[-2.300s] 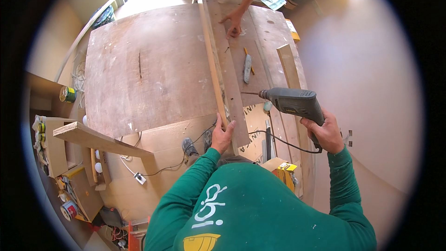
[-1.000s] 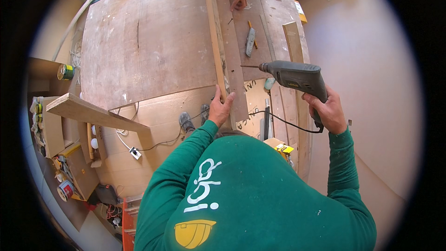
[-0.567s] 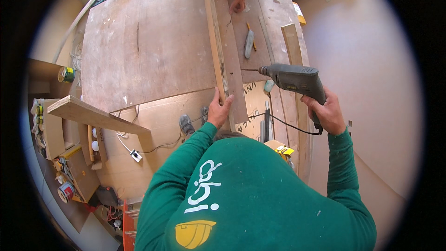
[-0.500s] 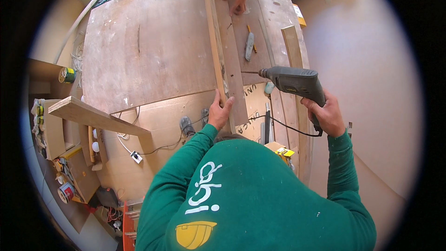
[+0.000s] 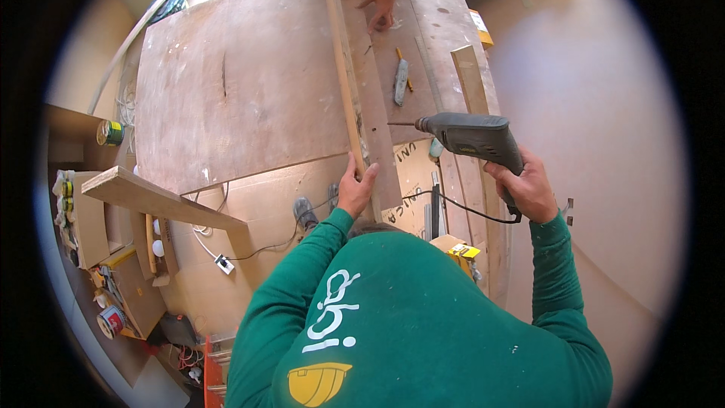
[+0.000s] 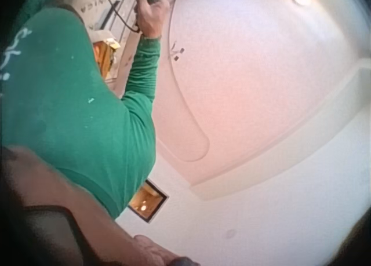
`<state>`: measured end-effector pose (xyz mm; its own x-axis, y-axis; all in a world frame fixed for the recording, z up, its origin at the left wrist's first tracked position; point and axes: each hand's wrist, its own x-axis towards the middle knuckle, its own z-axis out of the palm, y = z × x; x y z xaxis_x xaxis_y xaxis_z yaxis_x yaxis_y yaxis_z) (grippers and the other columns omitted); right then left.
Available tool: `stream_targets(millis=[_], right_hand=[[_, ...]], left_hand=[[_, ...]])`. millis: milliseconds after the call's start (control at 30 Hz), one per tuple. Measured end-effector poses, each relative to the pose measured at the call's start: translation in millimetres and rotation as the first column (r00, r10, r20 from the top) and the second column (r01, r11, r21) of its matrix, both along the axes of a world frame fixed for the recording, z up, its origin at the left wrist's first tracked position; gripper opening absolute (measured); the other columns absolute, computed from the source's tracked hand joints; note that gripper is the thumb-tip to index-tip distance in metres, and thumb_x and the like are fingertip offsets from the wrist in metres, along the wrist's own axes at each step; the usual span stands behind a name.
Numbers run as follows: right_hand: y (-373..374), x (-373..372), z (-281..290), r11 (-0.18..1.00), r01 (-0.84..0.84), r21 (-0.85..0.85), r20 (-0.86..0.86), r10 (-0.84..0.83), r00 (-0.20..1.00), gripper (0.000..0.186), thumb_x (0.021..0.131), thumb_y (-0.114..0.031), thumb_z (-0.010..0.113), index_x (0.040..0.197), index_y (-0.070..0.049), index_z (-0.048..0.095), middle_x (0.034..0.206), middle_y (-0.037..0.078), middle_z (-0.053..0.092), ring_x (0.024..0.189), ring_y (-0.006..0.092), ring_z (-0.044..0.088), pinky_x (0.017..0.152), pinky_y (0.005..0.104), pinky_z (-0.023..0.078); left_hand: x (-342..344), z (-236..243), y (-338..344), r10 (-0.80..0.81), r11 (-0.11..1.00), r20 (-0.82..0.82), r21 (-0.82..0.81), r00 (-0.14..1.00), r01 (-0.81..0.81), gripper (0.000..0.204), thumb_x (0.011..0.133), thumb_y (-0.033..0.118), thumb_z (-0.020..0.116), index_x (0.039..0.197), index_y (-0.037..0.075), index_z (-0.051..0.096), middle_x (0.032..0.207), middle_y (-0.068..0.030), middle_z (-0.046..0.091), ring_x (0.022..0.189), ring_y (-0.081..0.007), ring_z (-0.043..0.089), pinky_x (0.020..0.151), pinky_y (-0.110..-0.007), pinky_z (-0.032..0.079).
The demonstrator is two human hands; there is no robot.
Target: The person uses a power drill to fasten a wooden strip to a large board, then lifts and positions a long wooden trim piece against the ceiling near a window. The person aligns the trim and appears to secure it in place.
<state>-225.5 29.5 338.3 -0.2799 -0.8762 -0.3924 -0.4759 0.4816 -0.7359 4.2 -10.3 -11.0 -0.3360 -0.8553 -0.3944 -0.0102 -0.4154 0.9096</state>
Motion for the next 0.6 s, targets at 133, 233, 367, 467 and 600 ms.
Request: stream_targets(millis=[133, 233, 367, 467, 600], right_hand=[[4, -2, -1, 1.000, 0.028, 0.001, 0.025, -0.028, 0.999, 0.025, 0.094, -0.012, 0.074, 0.116, -0.003, 0.065, 0.076, -0.003, 0.060, 0.059, 0.0062, 0.054, 0.053, 0.0240, 0.044], [6, -6, -4, 0.999, 0.031, -0.010, 0.023, -0.030, 0.999, 0.027, 0.093, -0.012, 0.074, 0.117, -0.003, 0.065, 0.077, -0.003, 0.061, 0.059, 0.0061, 0.054, 0.053, 0.0240, 0.044], [7, -7, -1, 0.999, 0.038, 0.001, 0.024, -0.038, 0.999, 0.031, 0.093, -0.013, 0.075, 0.121, -0.002, 0.065, 0.077, -0.002, 0.061, 0.060, 0.0062, 0.054, 0.053, 0.0244, 0.045], [12, -11, -1, 0.998, 0.065, 0.013, 0.016, -0.065, 0.998, 0.035, 0.093, -0.014, 0.075, 0.124, -0.002, 0.065, 0.077, -0.002, 0.061, 0.060, 0.0064, 0.055, 0.053, 0.0245, 0.046], [16, -16, -5, 0.997, 0.072, -0.003, 0.013, -0.072, 0.997, 0.039, 0.093, -0.016, 0.076, 0.128, -0.002, 0.064, 0.077, -0.001, 0.062, 0.059, 0.0066, 0.055, 0.052, 0.0245, 0.046]], left_hand=[[-1, 0, 1, 0.012, 1.000, -0.029, -0.005, 1.000, -0.012, 0.106, 0.094, 0.058, 0.069, 0.160, -0.011, 0.022, 0.146, -0.0292, 0.056, 0.133, -0.0303, 0.058, 0.110, -0.035, 0.045], [-3, -2, 2, 0.025, 1.000, -0.034, -0.009, 0.999, -0.025, 0.106, 0.094, 0.059, 0.069, 0.161, -0.008, 0.022, 0.144, -0.0275, 0.057, 0.130, -0.0293, 0.059, 0.109, -0.035, 0.045], [-4, -3, 2, 0.009, 0.999, -0.005, 0.040, 1.000, -0.009, 0.105, 0.094, 0.060, 0.068, 0.162, -0.005, 0.022, 0.142, -0.0259, 0.059, 0.127, -0.0283, 0.060, 0.107, -0.034, 0.046], [-4, 3, 3, 0.018, 1.000, 0.014, 0.012, 1.000, -0.018, 0.104, 0.094, 0.060, 0.068, 0.163, -0.003, 0.022, 0.141, -0.0248, 0.061, 0.124, -0.0280, 0.061, 0.105, -0.034, 0.047], [-3, 10, 3, 0.015, 1.000, 0.026, 0.014, 1.000, -0.015, 0.104, 0.095, 0.060, 0.067, 0.163, -0.003, 0.022, 0.136, -0.0225, 0.063, 0.119, -0.0260, 0.062, 0.102, -0.033, 0.048]])
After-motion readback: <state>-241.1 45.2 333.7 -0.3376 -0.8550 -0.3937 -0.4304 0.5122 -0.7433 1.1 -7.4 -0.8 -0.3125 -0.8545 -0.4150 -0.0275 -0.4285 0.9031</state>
